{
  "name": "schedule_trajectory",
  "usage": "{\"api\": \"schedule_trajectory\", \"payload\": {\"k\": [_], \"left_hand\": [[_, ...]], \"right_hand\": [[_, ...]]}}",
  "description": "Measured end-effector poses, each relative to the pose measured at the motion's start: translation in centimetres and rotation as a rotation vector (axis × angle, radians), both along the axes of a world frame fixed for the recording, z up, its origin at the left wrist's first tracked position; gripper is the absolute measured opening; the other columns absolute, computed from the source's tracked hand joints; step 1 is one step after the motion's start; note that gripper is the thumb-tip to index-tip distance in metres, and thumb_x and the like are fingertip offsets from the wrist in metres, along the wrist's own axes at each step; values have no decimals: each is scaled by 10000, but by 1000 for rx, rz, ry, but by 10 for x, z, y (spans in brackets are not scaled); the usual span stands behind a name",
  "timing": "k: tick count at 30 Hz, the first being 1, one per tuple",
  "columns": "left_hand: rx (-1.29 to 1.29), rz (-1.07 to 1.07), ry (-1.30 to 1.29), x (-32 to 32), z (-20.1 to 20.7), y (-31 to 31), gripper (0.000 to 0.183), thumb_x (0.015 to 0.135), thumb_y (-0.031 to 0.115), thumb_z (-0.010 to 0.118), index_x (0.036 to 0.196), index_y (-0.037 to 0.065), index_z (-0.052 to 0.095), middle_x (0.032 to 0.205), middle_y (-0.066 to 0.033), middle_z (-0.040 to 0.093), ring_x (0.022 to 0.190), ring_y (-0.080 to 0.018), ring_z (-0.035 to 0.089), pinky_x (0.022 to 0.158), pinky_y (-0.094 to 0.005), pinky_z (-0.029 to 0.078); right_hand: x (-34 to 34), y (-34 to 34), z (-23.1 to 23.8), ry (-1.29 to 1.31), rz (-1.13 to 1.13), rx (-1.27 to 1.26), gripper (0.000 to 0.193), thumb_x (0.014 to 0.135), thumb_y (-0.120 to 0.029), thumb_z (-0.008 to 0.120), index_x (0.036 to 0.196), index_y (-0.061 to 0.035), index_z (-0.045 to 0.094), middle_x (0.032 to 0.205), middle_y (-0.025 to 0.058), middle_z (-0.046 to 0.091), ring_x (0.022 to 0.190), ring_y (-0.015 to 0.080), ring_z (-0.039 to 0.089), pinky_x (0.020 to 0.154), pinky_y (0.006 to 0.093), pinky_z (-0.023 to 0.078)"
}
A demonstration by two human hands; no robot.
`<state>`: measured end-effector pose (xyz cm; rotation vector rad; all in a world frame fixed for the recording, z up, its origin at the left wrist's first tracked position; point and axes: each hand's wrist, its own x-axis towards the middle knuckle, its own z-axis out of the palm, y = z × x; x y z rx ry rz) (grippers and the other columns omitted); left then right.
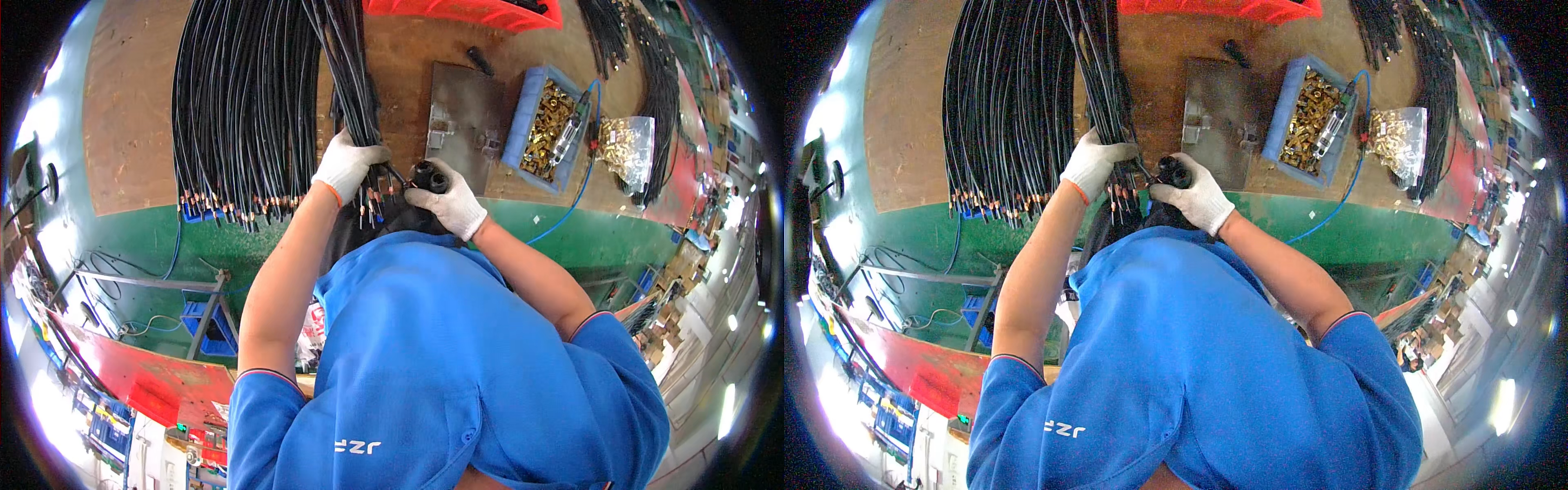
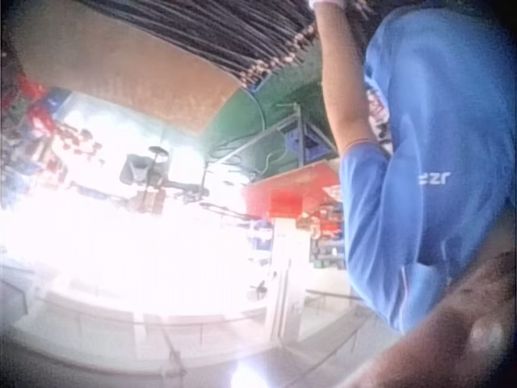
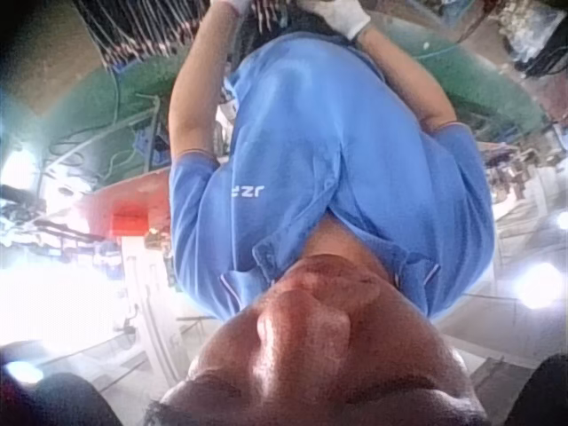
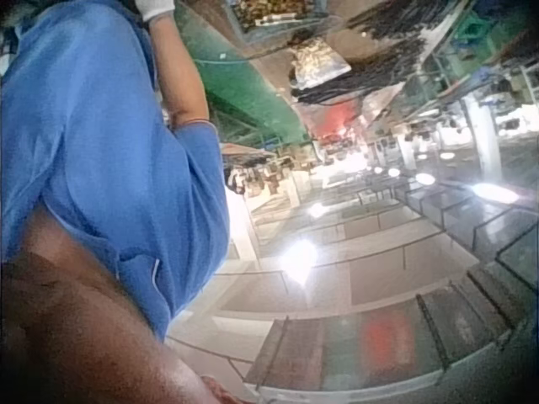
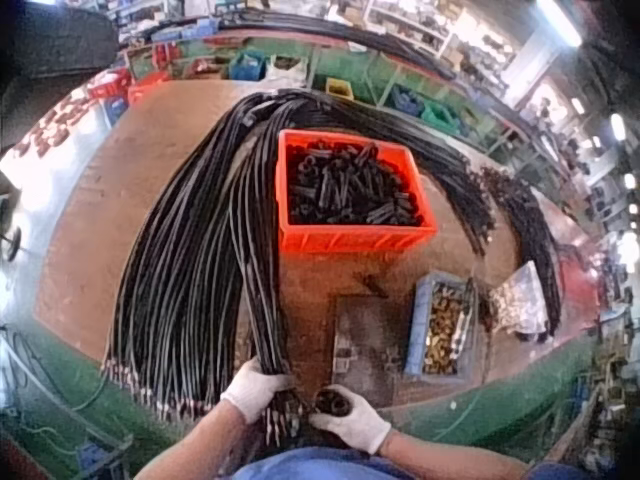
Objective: The person slides black connector sleeves onto the ends of black wires by hand.
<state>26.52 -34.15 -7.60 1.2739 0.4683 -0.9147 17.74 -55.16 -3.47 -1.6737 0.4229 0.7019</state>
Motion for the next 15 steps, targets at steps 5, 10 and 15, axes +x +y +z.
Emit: {"api": "schedule_trajectory", "payload": {"k": [5, 10, 15], "left_hand": [[43, 17, -87, -2, -4, -2, 390, 800, 34, 775, 1152, -33, 622, 952, -113, 726, 810, -198, 716, 750, -347, 591], [30, 17, -116, -3, -7, -2, 399, 798, 46, 774, 1159, -42, 628, 983, -119, 736, 826, -197, 712, 769, -338, 582], [94, -24, -101, -1, -2, -3, 401, 793, 71, 783, 1147, -42, 633, 967, -115, 734, 828, -202, 711, 783, -340, 575]], "right_hand": [[-1, 10, 9, -83, -21, -151, 503, 818, -209, 859, 1217, -3, 632, 1105, 96, 719, 1026, 164, 653, 947, 333, 529], [7, 9, 8, -217, 168, -411, 520, 808, -264, 838, 1230, -62, 612, 1060, 239, 738, 1015, 417, 728, 890, 464, 573], [5, 7, -6, -301, 273, -354, 471, 840, -262, 815, 1215, -60, 614, 1050, 243, 735, 1018, 429, 717, 873, 475, 575]]}}
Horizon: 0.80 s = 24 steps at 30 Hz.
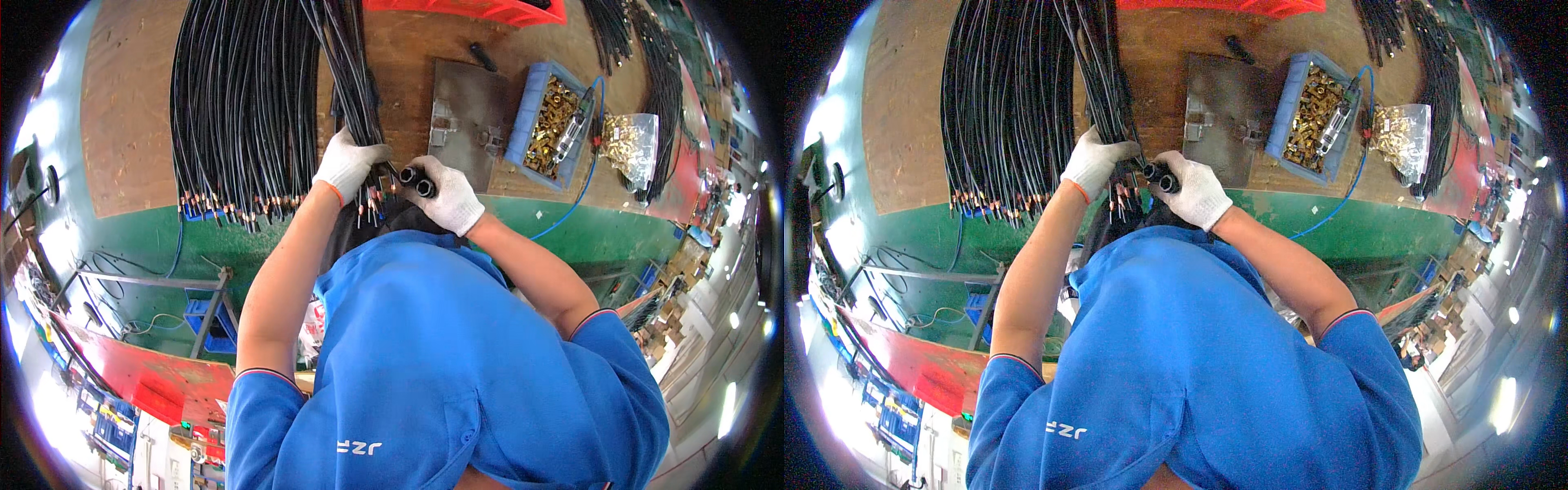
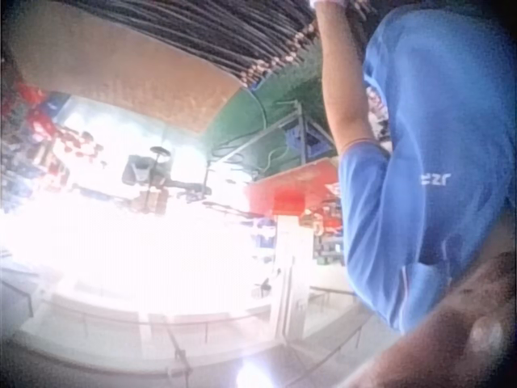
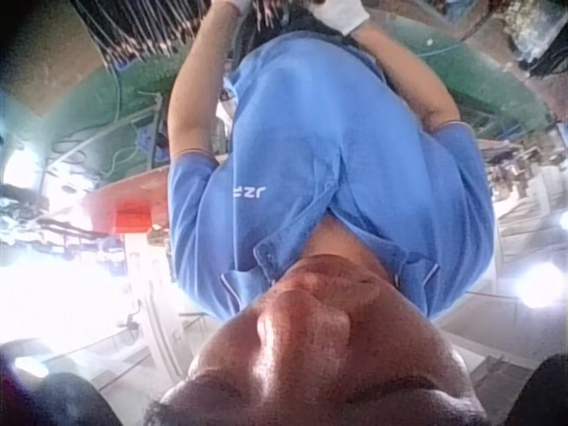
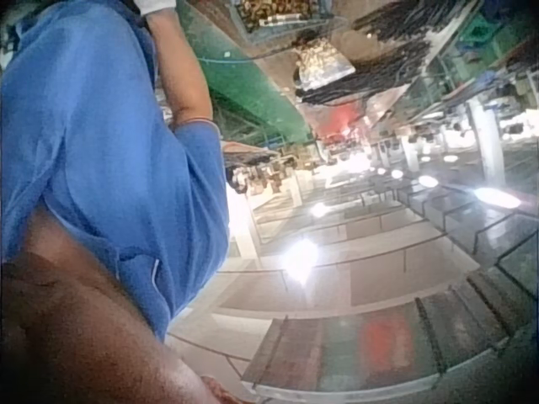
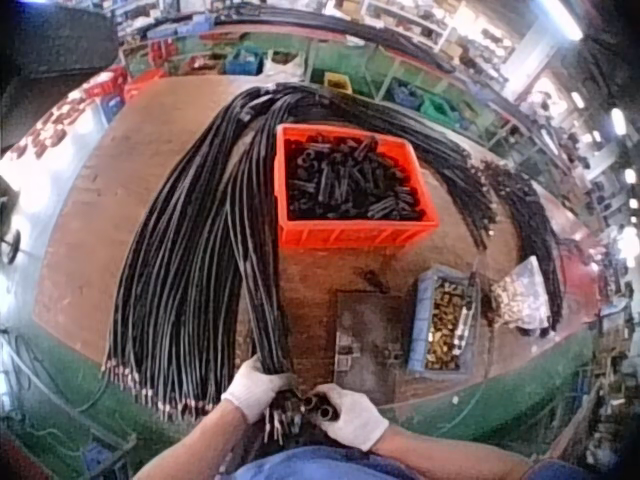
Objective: The person slides black connector sleeves onto the ends of black wires by hand.
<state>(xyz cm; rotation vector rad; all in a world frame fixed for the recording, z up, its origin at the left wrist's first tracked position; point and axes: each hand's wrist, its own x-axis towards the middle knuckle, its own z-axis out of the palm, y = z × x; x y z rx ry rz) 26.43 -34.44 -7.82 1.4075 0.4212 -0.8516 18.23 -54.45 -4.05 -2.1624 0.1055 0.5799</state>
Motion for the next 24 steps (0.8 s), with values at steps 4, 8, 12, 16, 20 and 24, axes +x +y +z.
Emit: {"api": "schedule_trajectory", "payload": {"k": [4, 8, 12, 16, 20, 24], "left_hand": [[79, -35, -55, -4, -15, -3, 398, 790, 80, 789, 1138, -50, 648, 977, -126, 745, 839, -205, 714, 796, -343, 577], [191, -21, -206, -12, -32, -11, 384, 801, 92, 792, 1136, -55, 673, 997, -141, 764, 871, -204, 723, 815, -349, 579], [85, 22, -65, 1, -11, -19, 370, 831, 122, 795, 1140, -48, 683, 984, -130, 767, 858, -214, 735, 784, -341, 585], [-143, 172, 238, 6, 2, 0, 345, 946, 231, 736, 1138, -51, 683, 992, -128, 756, 795, -185, 717, 701, -325, 586], [-32, 160, 129, 1, -1, 17, 401, 993, 271, 692, 1233, -48, 661, 1060, -113, 736, 874, -188, 711, 776, -334, 586], [-97, 239, 211, 8, 32, 28, 381, 999, 267, 674, 1236, -31, 666, 1056, -98, 741, 888, -197, 712, 783, -344, 585]], "right_hand": [[7, 1, 6, 125, -96, 126, 501, 817, -256, 874, 1196, -51, 619, 1034, 195, 738, 994, 376, 743, 867, 433, 576], [13, 7, -1, 60, -27, -33, 498, 819, -245, 868, 1205, -56, 616, 1018, 195, 740, 973, 389, 741, 861, 441, 576], [37, 10, -4, -72, -2, -114, 474, 846, -267, 813, 1218, -66, 600, 1096, 242, 730, 1024, 465, 699, 863, 504, 585], [54, 12, 1, 88, -82, 64, 527, 810, -273, 829, 1241, -43, 630, 1076, 240, 739, 1031, 395, 733, 912, 468, 576], [75, 26, -20, 210, -175, 103, 584, 789, -343, 811, 1210, 27, 647, 1092, 282, 733, 1075, 396, 722, 967, 441, 557], [121, 44, -64, 64, -258, -48, 612, 772, -380, 814, 1197, 36, 669, 1137, 296, 725, 1108, 435, 698, 1001, 460, 536]]}}
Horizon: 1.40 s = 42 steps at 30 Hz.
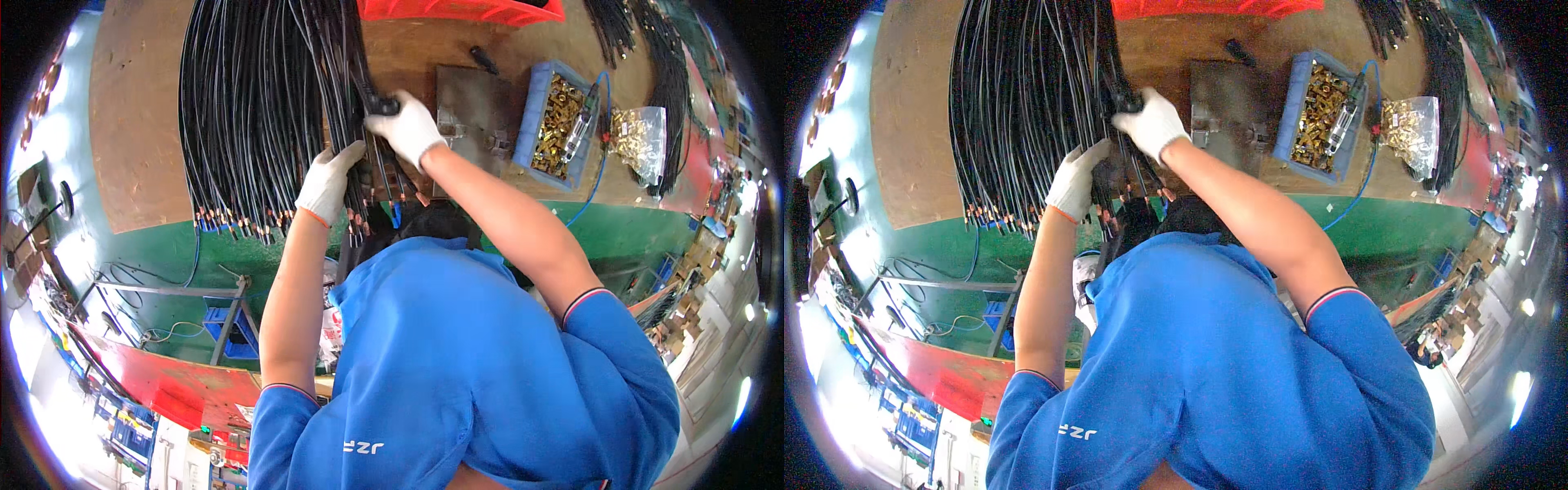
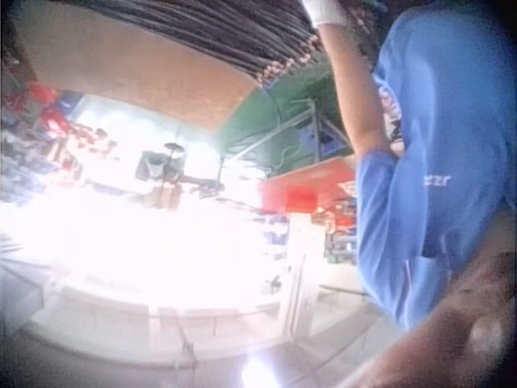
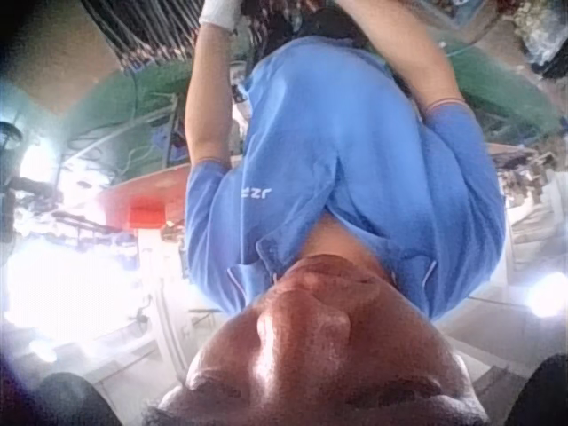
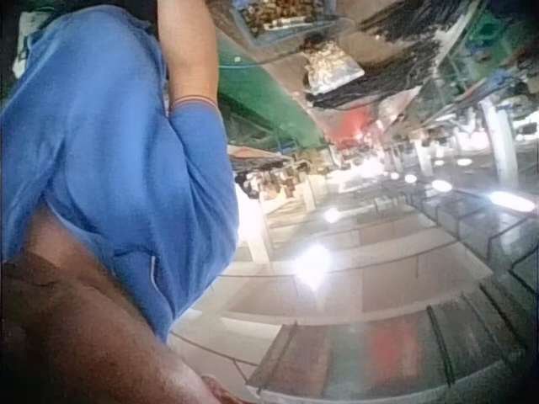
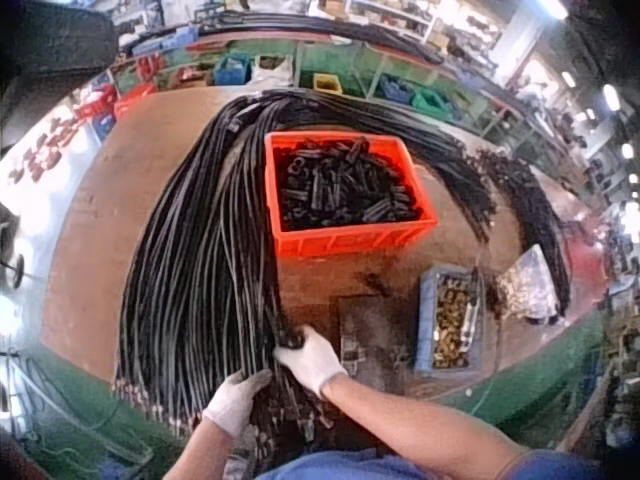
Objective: The person slides black connector sleeves onto the ends of black wires by hand.
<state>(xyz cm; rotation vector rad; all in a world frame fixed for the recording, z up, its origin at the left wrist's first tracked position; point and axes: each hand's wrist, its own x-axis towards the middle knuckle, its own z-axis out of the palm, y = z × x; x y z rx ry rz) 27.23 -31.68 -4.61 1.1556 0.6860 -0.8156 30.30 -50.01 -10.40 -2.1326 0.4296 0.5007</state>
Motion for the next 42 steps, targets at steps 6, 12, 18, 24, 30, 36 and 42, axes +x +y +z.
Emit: {"api": "schedule_trajectory", "payload": {"k": [6, 12, 18, 24, 30, 36, 42], "left_hand": [[-35, 30, 20, 2, -7, 13, 289, 1019, 317, 629, 1039, 30, 649, 773, -70, 667, 612, -169, 629, 583, -312, 545], [-227, 226, 147, 3, -22, 16, 168, 978, 121, 711, 1088, 19, 637, 924, -106, 701, 725, -227, 701, 633, -402, 608], [-244, 96, 143, 9, -35, 8, 375, 948, 152, 720, 1242, -64, 636, 1005, -160, 737, 803, -256, 742, 674, -383, 620], [-12, -1, 28, 6, -24, -12, 276, 943, 136, 691, 1151, -45, 669, 955, -151, 737, 814, -262, 738, 747, -411, 624], [-412, 118, 331, 11, -46, 3, 240, 945, 111, 646, 1139, -20, 700, 1040, -143, 747, 935, -308, 744, 858, -512, 622], [-258, 10, 239, 10, -41, -7, 213, 947, 147, 695, 1110, 11, 714, 929, -109, 740, 700, -237, 708, 666, -398, 618], [-153, 70, 21, 0, -31, -25, 151, 937, 138, 725, 1024, 16, 700, 826, -73, 711, 626, -172, 652, 573, -314, 547]], "right_hand": [[69, 5, 1, -90, -96, -30, 560, 829, -469, 772, 1166, -22, 738, 1142, 236, 752, 1088, 371, 724, 975, 417, 544], [9, -26, -1, -48, -142, 451, 550, 864, -363, 835, 1287, -30, 724, 1147, 108, 778, 1032, 160, 699, 968, 299, 520], [-45, -33, 62, 133, 60, 491, 468, 881, -204, 815, 1302, -32, 704, 1074, 36, 745, 1044, 105, 652, 982, 290, 512], [-74, -36, 68, 253, -48, 583, 436, 914, -174, 774, 1315, -39, 669, 1137, 54, 702, 876, 114, 642, 778, 301, 550], [-107, -46, 62, 29, 98, 415, 641, 867, -329, 796, 1400, -28, 603, 1242, 151, 726, 1136, 255, 683, 1060, 364, 499], [-128, -57, 86, 216, 142, 293, 522, 864, -302, 798, 1276, 1, 693, 1176, 166, 749, 1092, 205, 695, 1013, 364, 521], [-149, -64, 85, 213, 224, 307, 513, 838, -223, 797, 1292, -12, 685, 1186, 170, 749, 1092, 241, 715, 1009, 368, 535]]}}
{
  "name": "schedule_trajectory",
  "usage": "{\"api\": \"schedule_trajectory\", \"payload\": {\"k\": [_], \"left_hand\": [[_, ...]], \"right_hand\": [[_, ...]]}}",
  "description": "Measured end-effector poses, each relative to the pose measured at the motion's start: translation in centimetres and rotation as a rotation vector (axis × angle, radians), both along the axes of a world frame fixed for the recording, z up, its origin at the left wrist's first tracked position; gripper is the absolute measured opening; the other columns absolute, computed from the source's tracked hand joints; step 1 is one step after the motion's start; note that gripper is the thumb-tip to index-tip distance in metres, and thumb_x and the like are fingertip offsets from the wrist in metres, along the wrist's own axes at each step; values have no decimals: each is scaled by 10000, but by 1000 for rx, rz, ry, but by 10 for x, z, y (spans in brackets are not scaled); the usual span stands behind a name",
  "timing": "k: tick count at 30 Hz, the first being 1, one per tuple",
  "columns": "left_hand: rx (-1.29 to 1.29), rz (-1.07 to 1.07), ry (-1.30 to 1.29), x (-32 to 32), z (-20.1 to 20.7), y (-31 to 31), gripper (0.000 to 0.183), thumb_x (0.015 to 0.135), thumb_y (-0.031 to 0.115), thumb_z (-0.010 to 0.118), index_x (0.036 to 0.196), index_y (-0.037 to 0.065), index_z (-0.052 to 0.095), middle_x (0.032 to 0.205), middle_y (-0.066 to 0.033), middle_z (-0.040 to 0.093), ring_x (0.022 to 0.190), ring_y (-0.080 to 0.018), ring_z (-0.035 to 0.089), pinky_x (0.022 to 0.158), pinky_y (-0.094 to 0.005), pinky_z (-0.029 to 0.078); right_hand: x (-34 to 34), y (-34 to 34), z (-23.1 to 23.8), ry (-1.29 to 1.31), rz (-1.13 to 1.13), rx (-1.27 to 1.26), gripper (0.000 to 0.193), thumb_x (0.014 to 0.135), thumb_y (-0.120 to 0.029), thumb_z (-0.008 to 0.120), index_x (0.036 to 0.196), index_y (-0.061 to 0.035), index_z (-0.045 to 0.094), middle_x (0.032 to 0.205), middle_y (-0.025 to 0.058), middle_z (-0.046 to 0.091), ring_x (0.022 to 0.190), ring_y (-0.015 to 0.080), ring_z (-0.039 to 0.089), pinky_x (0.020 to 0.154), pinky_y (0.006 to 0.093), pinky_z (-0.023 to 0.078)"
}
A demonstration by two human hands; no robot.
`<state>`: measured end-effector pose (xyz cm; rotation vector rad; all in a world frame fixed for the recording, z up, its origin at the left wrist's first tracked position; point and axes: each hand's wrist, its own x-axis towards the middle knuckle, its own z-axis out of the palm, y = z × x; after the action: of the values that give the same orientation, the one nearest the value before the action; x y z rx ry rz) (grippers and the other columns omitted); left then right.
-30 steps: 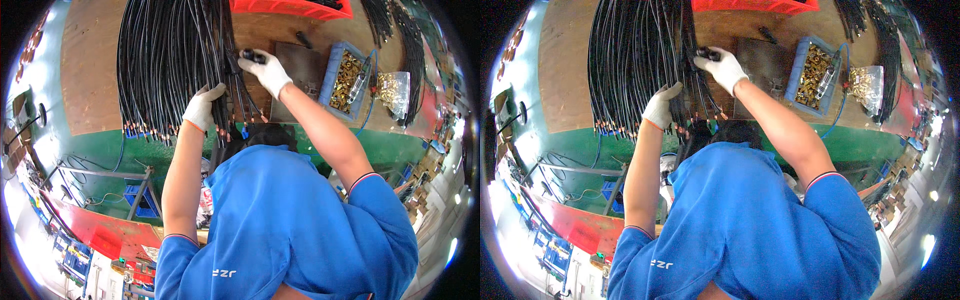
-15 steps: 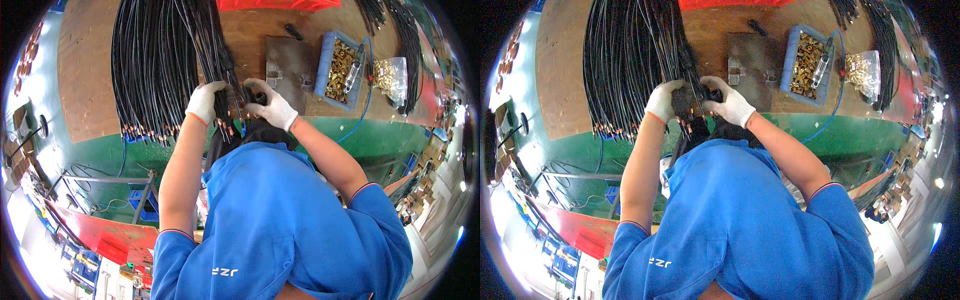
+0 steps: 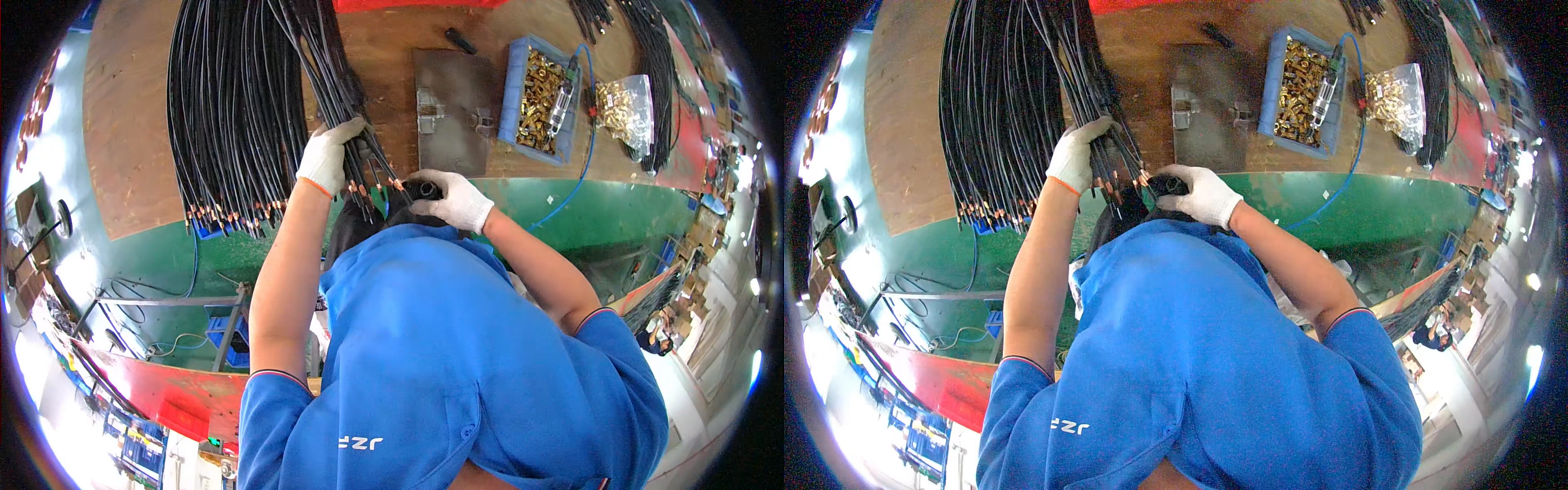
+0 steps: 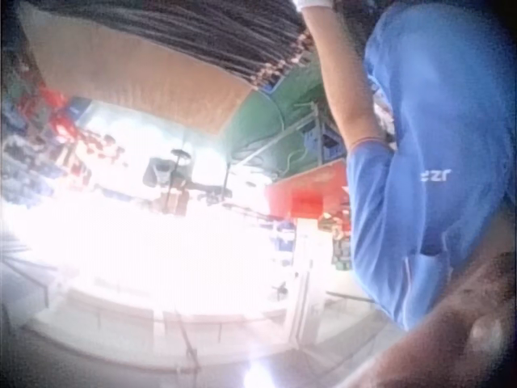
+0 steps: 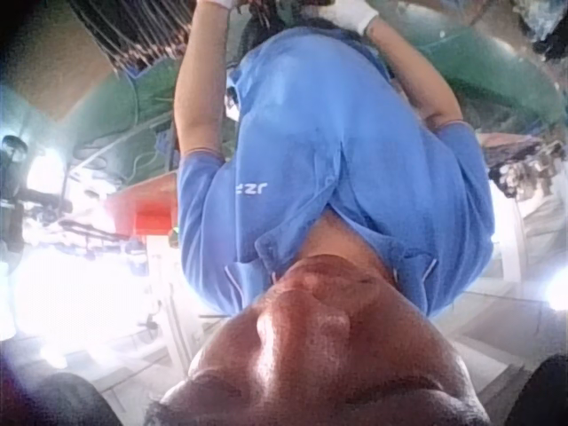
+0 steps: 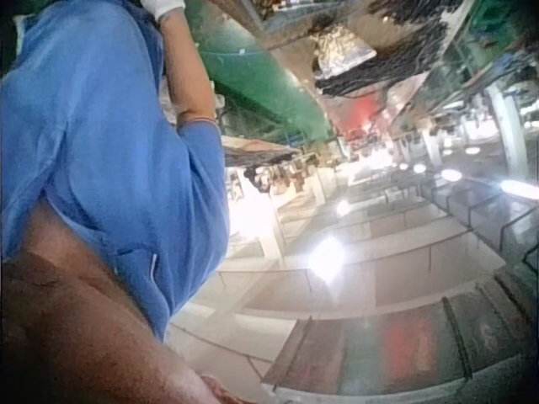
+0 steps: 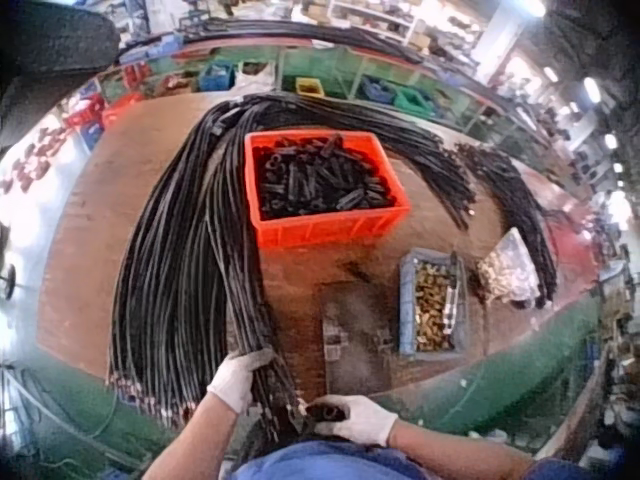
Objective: The person slides black connector sleeves onto the ends of black wires by hand.
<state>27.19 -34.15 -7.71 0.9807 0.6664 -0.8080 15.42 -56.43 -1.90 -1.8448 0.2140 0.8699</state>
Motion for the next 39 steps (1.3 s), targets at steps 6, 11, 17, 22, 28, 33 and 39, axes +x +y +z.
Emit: {"api": "schedule_trajectory", "payload": {"k": [6, 11, 17, 22, 28, 33, 39], "left_hand": [[30, -43, -39, -1, 2, -2, 142, 944, 129, 711, 1015, 6, 700, 842, -86, 714, 666, -183, 664, 604, -316, 557], [87, -7, -77, -3, 2, -5, 146, 949, 140, 703, 998, 3, 700, 827, -80, 707, 674, -178, 664, 620, -319, 552], [140, -81, -113, -4, 2, -2, 187, 915, 164, 739, 1023, 19, 694, 831, -70, 698, 668, -175, 658, 621, -321, 551], [95, -47, -52, 0, 9, -4, 247, 885, 157, 771, 1070, 15, 690, 847, -67, 693, 666, -189, 664, 621, -340, 558], [144, -70, -34, 2, 22, 0, 262, 898, 142, 766, 1099, -12, 702, 913, -98, 726, 760, -215, 701, 683, -379, 581], [217, -68, -122, -6, 10, 10, 330, 967, 280, 714, 1110, -17, 706, 952, -103, 741, 775, -195, 707, 711, -358, 580], [89, 63, -74, -8, 9, 20, 260, 1033, 238, 615, 1108, -11, 619, 901, -120, 715, 703, -205, 690, 625, -350, 580]], "right_hand": [[-10, -6, 7, 46, 40, -32, 565, 826, -287, 796, 1313, -24, 679, 1217, 198, 737, 1108, 287, 715, 1023, 371, 529], [-10, -10, 17, 62, 87, -42, 587, 822, -327, 795, 1319, -37, 682, 1224, 207, 733, 1119, 298, 710, 1031, 374, 524], [-8, -8, 21, 75, 101, -42, 580, 832, -328, 792, 1308, -14, 685, 1194, 210, 742, 1103, 286, 711, 1015, 369, 527], [1, 11, 19, 297, -188, 106, 545, 855, -298, 781, 1274, 40, 689, 1112, 193, 759, 971, 229, 721, 942, 355, 547], [26, 40, -12, 97, -342, 204, 437, 895, -224, 755, 1225, 58, 705, 1068, 136, 766, 923, 182, 703, 890, 327, 558], [103, 50, -31, -2, -301, -49, 506, 868, -313, 771, 1237, 26, 706, 1127, 217, 753, 1054, 284, 721, 986, 368, 541], [174, 47, -79, -276, -216, -326, 607, 882, -471, 736, 1271, -8, 694, 1190, 269, 726, 1132, 390, 700, 1005, 416, 524]]}}
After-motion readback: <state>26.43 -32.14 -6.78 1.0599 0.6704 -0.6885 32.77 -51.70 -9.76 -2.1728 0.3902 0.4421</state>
